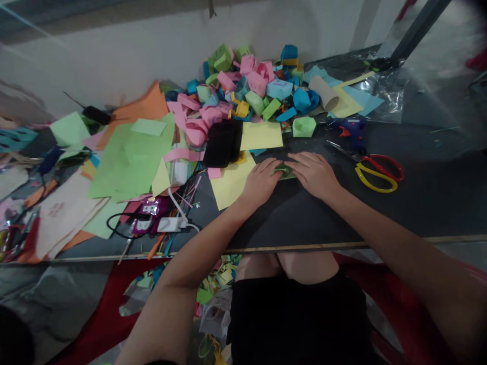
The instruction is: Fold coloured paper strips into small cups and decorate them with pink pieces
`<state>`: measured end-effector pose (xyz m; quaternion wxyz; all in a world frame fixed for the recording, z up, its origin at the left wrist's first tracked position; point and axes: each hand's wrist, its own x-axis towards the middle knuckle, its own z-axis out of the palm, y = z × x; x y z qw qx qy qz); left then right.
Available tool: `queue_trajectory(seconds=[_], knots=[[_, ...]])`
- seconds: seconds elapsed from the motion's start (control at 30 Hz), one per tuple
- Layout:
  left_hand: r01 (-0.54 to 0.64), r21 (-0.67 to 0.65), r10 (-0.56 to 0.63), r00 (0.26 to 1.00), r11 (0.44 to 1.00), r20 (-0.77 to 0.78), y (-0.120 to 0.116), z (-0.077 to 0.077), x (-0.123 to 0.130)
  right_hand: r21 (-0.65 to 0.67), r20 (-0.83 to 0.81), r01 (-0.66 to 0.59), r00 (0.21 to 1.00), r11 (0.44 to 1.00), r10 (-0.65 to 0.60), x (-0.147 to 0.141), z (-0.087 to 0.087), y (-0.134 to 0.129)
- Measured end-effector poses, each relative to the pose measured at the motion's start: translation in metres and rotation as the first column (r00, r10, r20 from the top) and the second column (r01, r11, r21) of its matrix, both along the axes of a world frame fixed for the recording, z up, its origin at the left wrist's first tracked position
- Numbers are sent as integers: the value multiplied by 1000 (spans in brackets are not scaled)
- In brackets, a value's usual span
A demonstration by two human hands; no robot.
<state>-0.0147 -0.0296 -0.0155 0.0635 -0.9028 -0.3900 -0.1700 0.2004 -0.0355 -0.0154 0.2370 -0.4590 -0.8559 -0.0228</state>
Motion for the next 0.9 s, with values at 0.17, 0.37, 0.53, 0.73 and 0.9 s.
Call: queue_trajectory(seconds=[0.17,0.37,0.53,0.73,0.9], knots=[[22,17,-22,1000,1000,22,1,-4,0,17,17,-36,999,999,35,2,0,-1],[37,-3,-37,998,999,47,3,-10,-4,-14,28,-50,998,999,50,4,-5,2],[24,-48,-22,999,999,48,2,-11,-5,-89,20,-58,998,994,60,5,-10,5],[-24,-111,19,999,994,-41,-18,6,-1,-198,72,-108,990,974,125,20,-3,3],[-48,-185,18,987,981,-161,-34,13,-4,-254,140,-186,964,949,226,35,3,-1]])
